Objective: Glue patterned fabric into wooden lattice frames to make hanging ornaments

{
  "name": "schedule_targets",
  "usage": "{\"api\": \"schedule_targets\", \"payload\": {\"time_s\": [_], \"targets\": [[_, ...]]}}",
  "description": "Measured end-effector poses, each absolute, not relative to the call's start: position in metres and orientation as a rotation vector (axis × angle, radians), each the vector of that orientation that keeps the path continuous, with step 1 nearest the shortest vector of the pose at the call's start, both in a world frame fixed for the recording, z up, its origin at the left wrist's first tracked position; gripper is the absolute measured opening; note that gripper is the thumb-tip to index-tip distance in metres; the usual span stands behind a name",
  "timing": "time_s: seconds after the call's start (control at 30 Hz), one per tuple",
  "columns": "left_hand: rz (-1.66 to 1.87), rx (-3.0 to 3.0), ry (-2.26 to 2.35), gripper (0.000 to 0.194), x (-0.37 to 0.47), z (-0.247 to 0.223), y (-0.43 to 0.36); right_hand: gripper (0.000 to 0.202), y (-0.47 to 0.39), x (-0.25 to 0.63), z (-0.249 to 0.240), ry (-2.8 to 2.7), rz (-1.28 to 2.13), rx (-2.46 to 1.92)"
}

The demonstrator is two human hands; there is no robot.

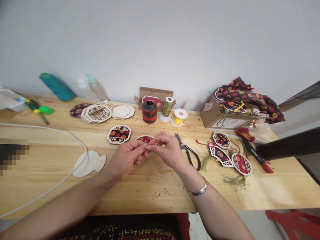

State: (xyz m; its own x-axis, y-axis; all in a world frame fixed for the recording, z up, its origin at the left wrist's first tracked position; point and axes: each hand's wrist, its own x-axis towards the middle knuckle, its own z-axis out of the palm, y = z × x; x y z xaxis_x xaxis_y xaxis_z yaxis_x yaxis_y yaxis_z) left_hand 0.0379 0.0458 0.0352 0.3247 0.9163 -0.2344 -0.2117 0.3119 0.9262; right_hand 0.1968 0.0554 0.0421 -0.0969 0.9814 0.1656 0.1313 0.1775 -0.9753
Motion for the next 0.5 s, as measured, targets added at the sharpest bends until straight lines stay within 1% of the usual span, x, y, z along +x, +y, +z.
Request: {"api": "schedule_targets", "payload": {"time_s": [0.27,0.5], "targets": [[0.870,0.978,0.946,0.029,0.0365,0.0303,0.0467,0.015,0.0558,0.1970,0.0423,-1.377,1.249,-1.104],[0.857,0.991,0.974,0.029,0.0365,0.0317,0.0474,0.016,0.0587,0.2012,0.0412,-1.366,1.278,-1.078]]}}
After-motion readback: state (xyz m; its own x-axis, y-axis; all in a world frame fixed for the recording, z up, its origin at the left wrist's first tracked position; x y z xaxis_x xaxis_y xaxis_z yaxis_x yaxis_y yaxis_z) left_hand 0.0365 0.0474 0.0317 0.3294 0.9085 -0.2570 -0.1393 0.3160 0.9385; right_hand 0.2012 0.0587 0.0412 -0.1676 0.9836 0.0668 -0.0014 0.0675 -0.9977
